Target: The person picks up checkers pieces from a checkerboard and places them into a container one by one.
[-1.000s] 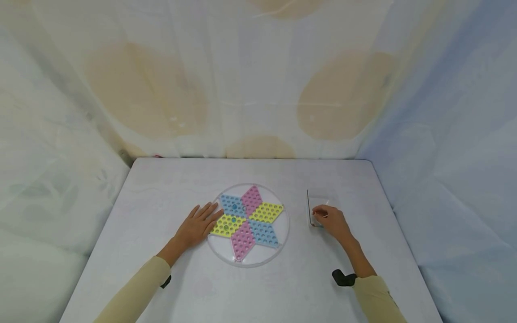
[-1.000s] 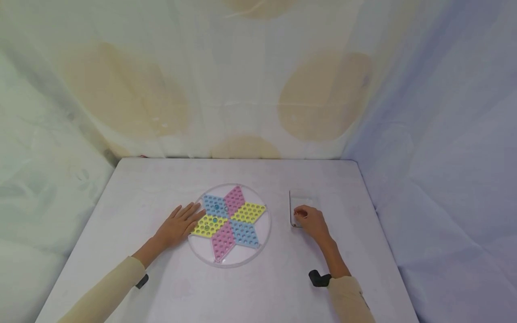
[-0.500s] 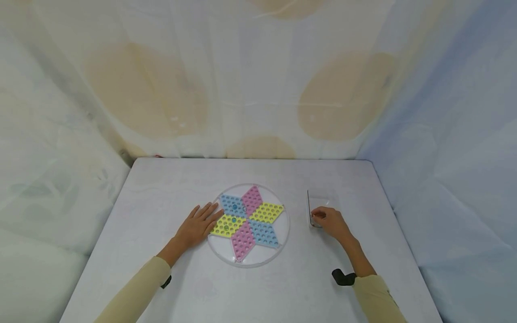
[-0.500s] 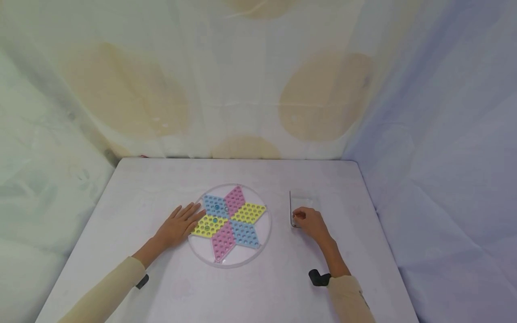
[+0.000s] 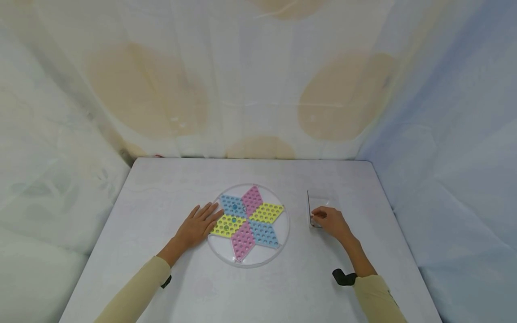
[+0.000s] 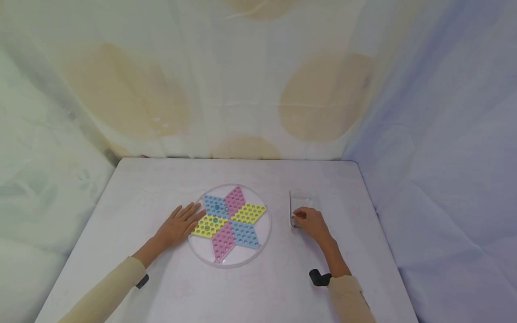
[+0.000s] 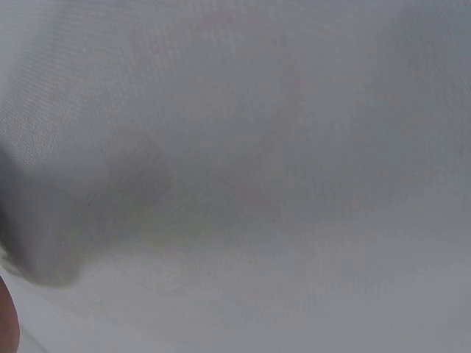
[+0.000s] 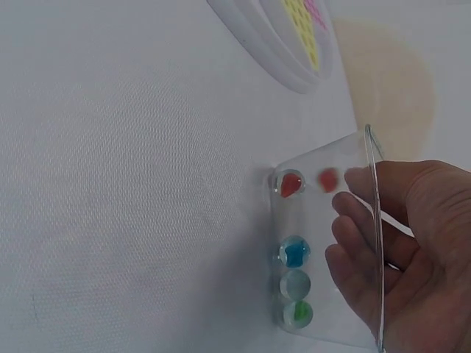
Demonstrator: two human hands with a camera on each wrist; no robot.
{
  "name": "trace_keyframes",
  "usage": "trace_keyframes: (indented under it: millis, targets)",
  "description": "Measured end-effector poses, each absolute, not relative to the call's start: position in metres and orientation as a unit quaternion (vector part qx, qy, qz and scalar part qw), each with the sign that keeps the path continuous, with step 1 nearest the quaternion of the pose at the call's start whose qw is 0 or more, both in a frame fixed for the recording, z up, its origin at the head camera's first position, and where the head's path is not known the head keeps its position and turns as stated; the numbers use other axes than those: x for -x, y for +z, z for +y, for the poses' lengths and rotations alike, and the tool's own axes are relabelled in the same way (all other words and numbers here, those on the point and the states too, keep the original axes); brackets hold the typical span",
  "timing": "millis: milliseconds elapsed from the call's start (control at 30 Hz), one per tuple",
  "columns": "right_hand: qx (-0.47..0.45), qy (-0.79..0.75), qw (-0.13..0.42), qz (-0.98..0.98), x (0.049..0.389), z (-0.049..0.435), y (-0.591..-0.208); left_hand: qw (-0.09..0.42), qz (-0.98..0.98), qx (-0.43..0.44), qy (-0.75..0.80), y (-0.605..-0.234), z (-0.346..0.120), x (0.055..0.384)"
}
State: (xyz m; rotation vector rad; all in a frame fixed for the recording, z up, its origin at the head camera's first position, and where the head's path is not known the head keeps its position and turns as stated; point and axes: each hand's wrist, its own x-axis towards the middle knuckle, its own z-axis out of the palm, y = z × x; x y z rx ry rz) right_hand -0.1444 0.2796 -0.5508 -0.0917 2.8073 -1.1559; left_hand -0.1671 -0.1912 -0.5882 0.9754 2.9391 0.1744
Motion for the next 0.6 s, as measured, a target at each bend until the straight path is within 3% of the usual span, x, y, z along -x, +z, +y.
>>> trace_keyframes:
  millis: [233,600]
  targets:
    - [0.023,-0.372,0.042,0.927,0.142,0.280,-0.547,0.021,0.948,-0.312,0.051,-0.591,-0.191,0.168]
    - [0.046,-0.387,-0.017,0.921,0.141,0.274,-0.536,0.019,0.948,-0.314,0.056,-0.595,-0.192,0.169]
